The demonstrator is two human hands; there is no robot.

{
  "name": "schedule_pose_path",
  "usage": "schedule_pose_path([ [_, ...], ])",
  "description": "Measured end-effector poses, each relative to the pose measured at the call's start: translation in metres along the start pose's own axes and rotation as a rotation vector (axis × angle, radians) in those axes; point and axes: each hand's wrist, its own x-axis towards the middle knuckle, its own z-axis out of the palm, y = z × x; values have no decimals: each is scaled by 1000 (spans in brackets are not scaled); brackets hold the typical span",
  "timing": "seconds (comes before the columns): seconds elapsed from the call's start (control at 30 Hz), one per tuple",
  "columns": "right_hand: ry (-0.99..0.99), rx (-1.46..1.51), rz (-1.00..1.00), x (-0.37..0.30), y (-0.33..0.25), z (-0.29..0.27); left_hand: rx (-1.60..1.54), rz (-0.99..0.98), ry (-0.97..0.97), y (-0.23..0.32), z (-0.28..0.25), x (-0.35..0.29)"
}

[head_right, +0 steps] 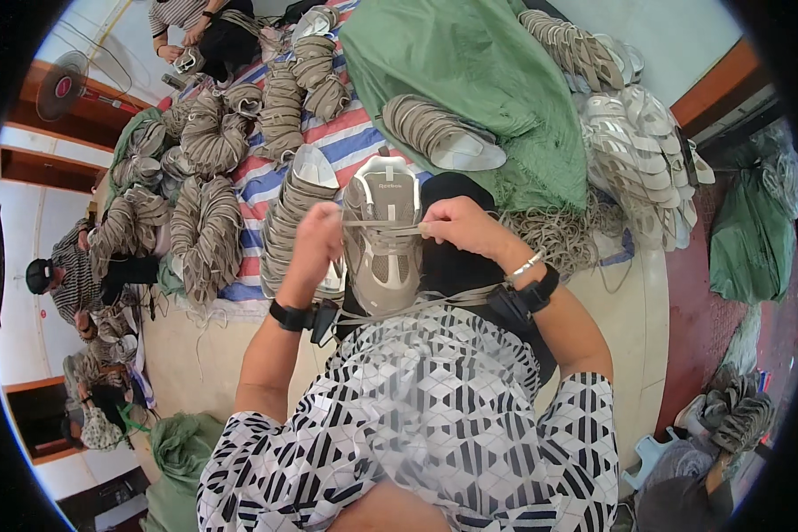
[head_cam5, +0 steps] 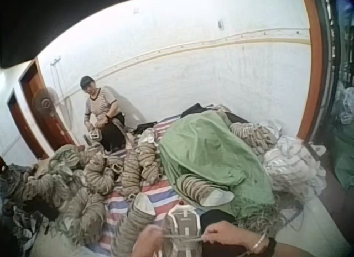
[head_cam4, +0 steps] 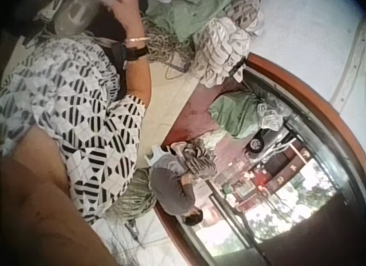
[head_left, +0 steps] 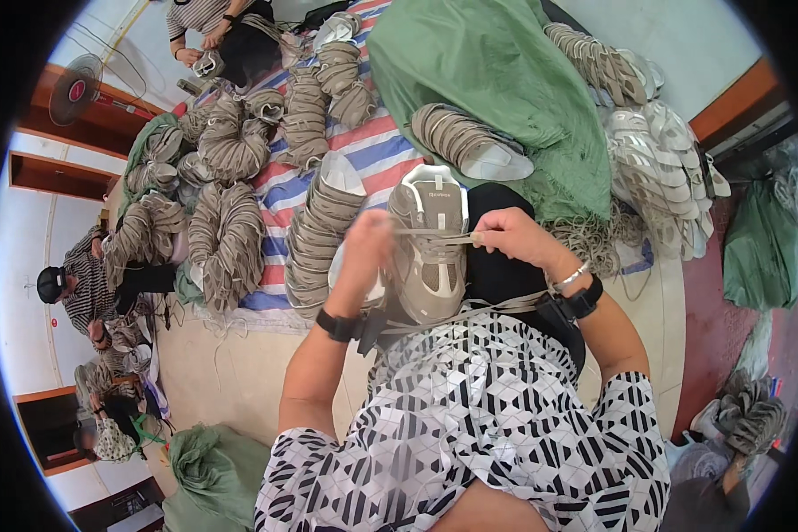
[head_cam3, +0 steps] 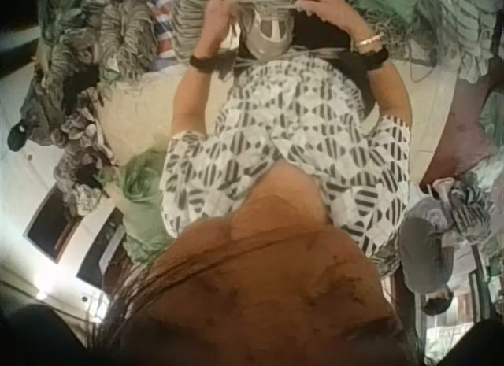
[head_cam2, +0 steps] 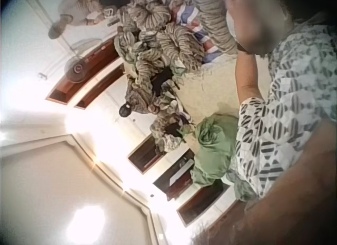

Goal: The person sits on the floor and laces a beige sneaker by hand. They thread the laces through the eyelets, pull them tight, and tie a knot, repeating the process to secure the shoe.

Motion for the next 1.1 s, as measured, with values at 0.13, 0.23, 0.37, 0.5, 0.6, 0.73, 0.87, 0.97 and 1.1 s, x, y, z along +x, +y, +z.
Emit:
schedule_pose_path([
  [0.13, 250, 128, -112, 10, -2, 18, -545, 194, 164, 39, -74, 35],
  [0.23, 661, -158, -537, 23, 4, 26, -391, 125, 222, 47, -81, 31],
  [0.37, 387, -515, -420, 2, 18, 29, -242, 82, 226, 40, -92, 26],
  [0.5, 328, -110, -277, -18, 37, 2, -226, 57, 310, 12, -126, 26],
  [0.6, 350, 338, 168, -39, 46, -29, 125, 13, 422, -49, -144, 23],
  [0.73, 355, -305, 110, -77, 177, -108, 614, 112, 327, -103, -150, 15],
  [0.87, 240, -952, 187, -98, 289, -132, 684, 216, 276, -74, -93, 39],
  [0.97, 538, 286, 336, -49, 187, -96, 651, 408, 269, -37, -41, 18],
  [1.1, 644, 299, -89, -11, 55, -55, 166, 419, 152, -20, 27, 21],
])
